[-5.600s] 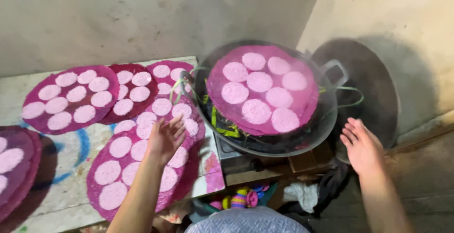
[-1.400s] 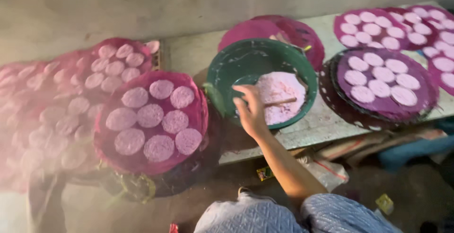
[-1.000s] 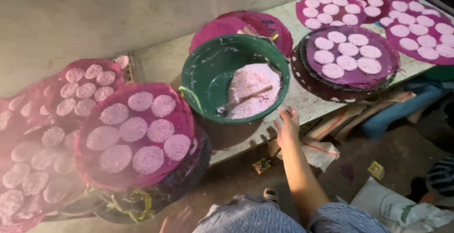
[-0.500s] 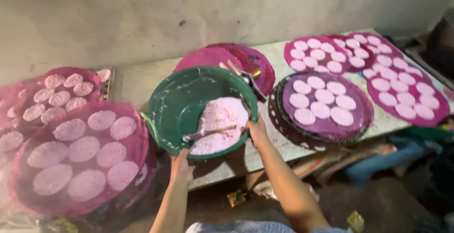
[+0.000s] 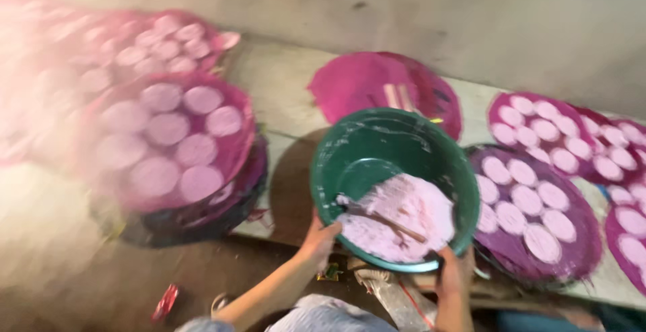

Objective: The person prepares circular pink snack patties using a metal press to deposit dough onto trays, places a tray into a steaming pot, and organizes various stacks of prepared trays on a workspace.

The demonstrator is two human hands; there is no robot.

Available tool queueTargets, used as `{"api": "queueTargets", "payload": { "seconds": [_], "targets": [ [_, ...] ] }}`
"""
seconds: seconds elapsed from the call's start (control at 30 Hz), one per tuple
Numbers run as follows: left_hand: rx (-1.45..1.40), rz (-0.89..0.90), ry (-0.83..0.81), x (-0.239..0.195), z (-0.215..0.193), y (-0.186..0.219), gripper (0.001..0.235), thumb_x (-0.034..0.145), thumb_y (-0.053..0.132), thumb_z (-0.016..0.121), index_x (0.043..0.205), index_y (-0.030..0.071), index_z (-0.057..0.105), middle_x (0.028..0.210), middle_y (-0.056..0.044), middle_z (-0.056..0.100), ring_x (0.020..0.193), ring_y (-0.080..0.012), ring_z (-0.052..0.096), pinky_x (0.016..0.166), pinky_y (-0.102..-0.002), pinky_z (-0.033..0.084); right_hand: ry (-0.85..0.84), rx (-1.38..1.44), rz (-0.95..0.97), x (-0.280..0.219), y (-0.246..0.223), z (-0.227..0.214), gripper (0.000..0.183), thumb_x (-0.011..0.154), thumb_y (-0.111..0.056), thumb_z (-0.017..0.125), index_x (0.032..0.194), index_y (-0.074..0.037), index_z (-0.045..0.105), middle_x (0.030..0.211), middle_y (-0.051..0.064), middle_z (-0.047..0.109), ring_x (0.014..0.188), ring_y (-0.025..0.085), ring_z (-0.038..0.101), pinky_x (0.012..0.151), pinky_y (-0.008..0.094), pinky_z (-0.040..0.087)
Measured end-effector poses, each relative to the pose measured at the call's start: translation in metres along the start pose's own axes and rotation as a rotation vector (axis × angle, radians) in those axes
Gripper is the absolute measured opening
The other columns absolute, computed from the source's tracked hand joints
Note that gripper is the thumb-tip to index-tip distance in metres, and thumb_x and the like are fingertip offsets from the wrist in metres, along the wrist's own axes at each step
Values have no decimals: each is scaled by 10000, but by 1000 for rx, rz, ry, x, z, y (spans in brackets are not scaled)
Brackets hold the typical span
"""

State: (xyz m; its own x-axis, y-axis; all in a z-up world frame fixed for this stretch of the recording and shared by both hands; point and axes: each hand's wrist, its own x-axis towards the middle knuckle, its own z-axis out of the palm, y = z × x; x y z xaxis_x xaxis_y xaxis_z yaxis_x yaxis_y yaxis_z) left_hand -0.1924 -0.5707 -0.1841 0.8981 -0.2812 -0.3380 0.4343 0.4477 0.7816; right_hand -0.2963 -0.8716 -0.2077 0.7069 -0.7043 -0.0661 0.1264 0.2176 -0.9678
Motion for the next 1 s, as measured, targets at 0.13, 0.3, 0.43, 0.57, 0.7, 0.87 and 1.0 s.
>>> {"api": "queueTargets", "payload": {
  "seconds": [0.13, 0.3, 0.43, 0.57, 0.7, 0.87, 1.0],
  "targets": [
    [206, -254, -32, -27, 12, 57, 936, 862, 141, 635, 1615, 281, 96, 1451, -60, 474, 1289, -213, 477, 1083, -470, 411, 67, -155, 50, -10, -21, 7, 597, 839, -58, 660, 1426, -31, 554, 1170, 68, 618, 1031, 224, 577, 874, 382, 469],
    [328, -373, -277, -77, -51, 107, 690, 990, 283, 594, 1569, 111, 262, 1479, 13, 518, 1088, -185, 548, 898, -422, 406, 196, -670, -958, -69, -74, 79, 609, 955, 58, 530, 1541, 136, 386, 1462, 286, 431, 1396, 402, 468, 1158, 471, 437],
    [501, -38, -571, -124, -160, 152, 380, 1031, 240, 594, 1314, -12, 623, 1223, -52, 672, 1079, -107, 591, 943, -297, 480, -275, -228, -695, -123, -77, 200, 315, 1041, -46, 523, 1345, 37, 546, 1198, 109, 613, 1040, 185, 610, 996, 334, 540],
    [403, 77, -579, -175, -277, 230, 273, 1045, 227, 583, 1195, 8, 648, 1156, -31, 692, 1104, -117, 619, 1004, -275, 486, -637, -230, -432, -183, -44, 324, 197, 1003, -44, 539, 1159, 17, 643, 1132, 80, 624, 987, 162, 630, 860, 299, 538],
    [193, 237, -252, -195, -359, 295, 246, 1071, 200, 591, 1123, -35, 640, 1062, -61, 690, 968, -139, 583, 894, -301, 469, -536, -198, -415, -197, -26, 421, 183, 1037, -82, 573, 1167, 9, 664, 1088, 52, 651, 926, 122, 591, 842, 263, 492],
    [236, 374, -31, -161, -430, 343, 247, 1026, 140, 583, 1198, -30, 631, 1028, -27, 669, 987, -128, 593, 889, -294, 473, -393, -513, -701, -173, -5, 481, 178, 1041, -91, 593, 1181, -44, 692, 1096, 47, 628, 919, 135, 598, 793, 255, 471],
    [570, 492, -32, -122, -438, 394, 260, 1011, 149, 586, 1216, -1, 640, 1099, -21, 722, 1043, -117, 658, 920, -280, 523, -283, -803, -689, -132, 6, 509, 190, 985, -103, 643, 1148, -86, 741, 973, 132, 631, 823, 241, 632, 764, 336, 509]
  ]
}}
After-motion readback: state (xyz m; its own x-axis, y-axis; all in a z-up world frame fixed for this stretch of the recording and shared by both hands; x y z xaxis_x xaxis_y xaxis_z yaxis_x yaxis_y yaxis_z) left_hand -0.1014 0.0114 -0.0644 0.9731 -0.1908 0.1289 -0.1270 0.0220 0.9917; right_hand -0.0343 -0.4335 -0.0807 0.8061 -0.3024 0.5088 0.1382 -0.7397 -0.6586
